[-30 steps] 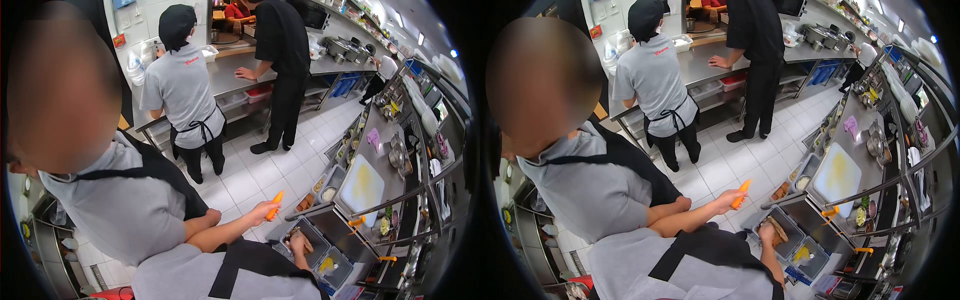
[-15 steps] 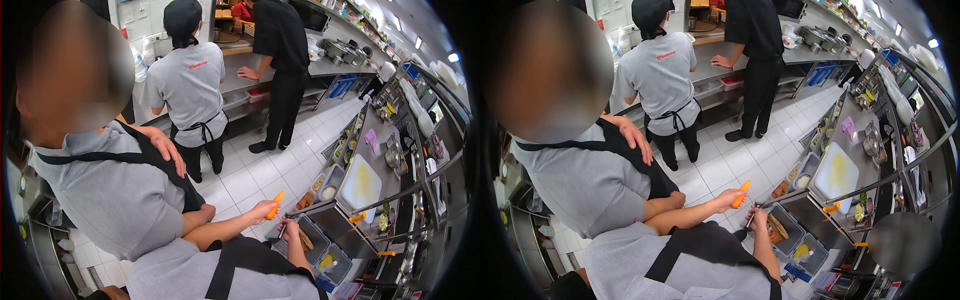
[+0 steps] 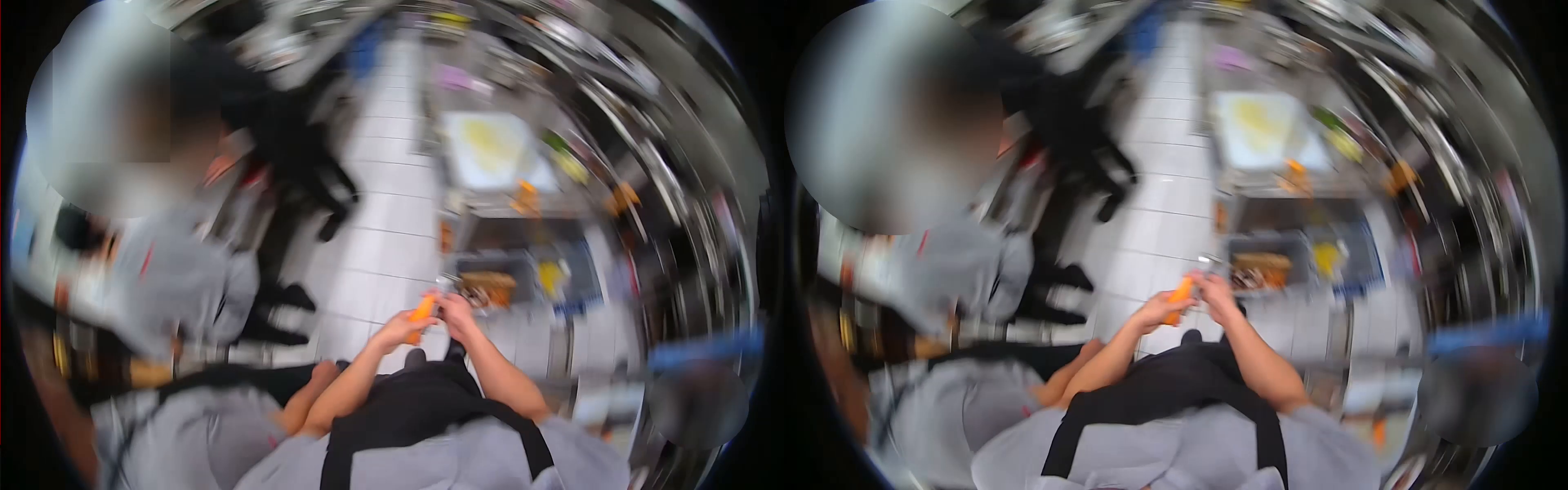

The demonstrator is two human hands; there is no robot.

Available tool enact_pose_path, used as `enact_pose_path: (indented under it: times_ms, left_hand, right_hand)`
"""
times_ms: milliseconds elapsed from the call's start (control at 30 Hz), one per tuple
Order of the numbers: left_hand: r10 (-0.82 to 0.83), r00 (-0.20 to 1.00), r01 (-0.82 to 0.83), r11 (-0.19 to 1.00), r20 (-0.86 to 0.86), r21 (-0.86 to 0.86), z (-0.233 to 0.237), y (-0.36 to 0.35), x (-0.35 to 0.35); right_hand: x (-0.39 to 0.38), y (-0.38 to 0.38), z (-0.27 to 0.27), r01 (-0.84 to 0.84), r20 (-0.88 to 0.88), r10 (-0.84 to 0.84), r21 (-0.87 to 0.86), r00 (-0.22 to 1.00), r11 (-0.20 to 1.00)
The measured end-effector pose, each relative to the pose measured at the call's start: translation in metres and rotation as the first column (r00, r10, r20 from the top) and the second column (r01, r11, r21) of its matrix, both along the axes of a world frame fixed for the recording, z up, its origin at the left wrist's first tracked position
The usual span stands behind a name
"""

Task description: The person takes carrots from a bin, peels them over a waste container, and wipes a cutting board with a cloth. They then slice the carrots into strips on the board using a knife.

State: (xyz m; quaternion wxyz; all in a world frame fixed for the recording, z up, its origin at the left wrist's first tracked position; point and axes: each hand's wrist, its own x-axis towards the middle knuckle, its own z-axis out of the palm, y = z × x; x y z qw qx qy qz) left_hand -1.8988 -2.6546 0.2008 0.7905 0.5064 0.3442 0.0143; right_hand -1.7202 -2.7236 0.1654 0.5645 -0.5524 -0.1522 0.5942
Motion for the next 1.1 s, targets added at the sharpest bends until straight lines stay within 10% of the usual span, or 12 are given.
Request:
enact_pose_path:
  times_ms: [200, 267, 500, 633, 700, 800, 867, 933, 1100]
  left_hand:
    - [-0.429, 0.901, 0.427, 0.903, 0.06, 0.05, 0.022, -0.028, 0.067]
    - [-0.572, 0.816, 0.565, 0.82, 0.086, 0.094, 0.031, -0.051, 0.093]
    - [-0.917, 0.397, 0.812, 0.335, -0.031, 0.479, 0.064, -0.16, 0.166]
    - [-0.971, 0.211, 0.699, 0.072, -0.11, 0.711, 0.092, -0.255, 0.2]
    - [-0.986, 0.096, 0.606, -0.05, -0.135, 0.794, 0.104, -0.311, 0.215]
    - [-0.969, -0.056, 0.417, -0.243, -0.242, 0.876, 0.113, -0.403, 0.23]
    - [-0.954, -0.144, 0.326, -0.296, -0.262, 0.898, 0.099, -0.459, 0.236]
    - [-0.926, -0.185, 0.323, -0.373, -0.328, 0.87, 0.088, -0.509, 0.238]
    - [-0.846, -0.266, 0.271, -0.526, -0.462, 0.807, 0.059, -0.57, 0.241]
  right_hand:
    - [0.016, -0.084, 0.043, 0.262, 0.085, -0.265, 0.051, 0.96, 0.964]
    - [0.033, -0.133, 0.036, 0.351, 0.579, -0.32, 0.062, 0.75, 0.934]
    - [0.031, -0.353, 0.112, 0.577, 0.747, -0.334, -0.081, 0.575, 0.813]
    - [0.006, -0.475, 0.128, 0.954, 0.52, -0.834, 0.108, 0.186, 0.28]
    - [-0.011, -0.545, 0.113, 0.966, 0.645, -0.75, 0.257, -0.15, 0.028]
    - [-0.041, -0.66, 0.071, 0.932, 0.865, -0.388, 0.211, -0.319, -0.294]
    - [-0.069, -0.711, 0.053, 0.917, 0.919, -0.303, 0.128, -0.253, -0.378]
    - [-0.091, -0.734, 0.044, 0.814, 0.947, 0.199, -0.096, 0.251, -0.572]
    - [-0.111, -0.753, 0.015, 0.884, 0.965, 0.174, -0.1, 0.198, -0.456]
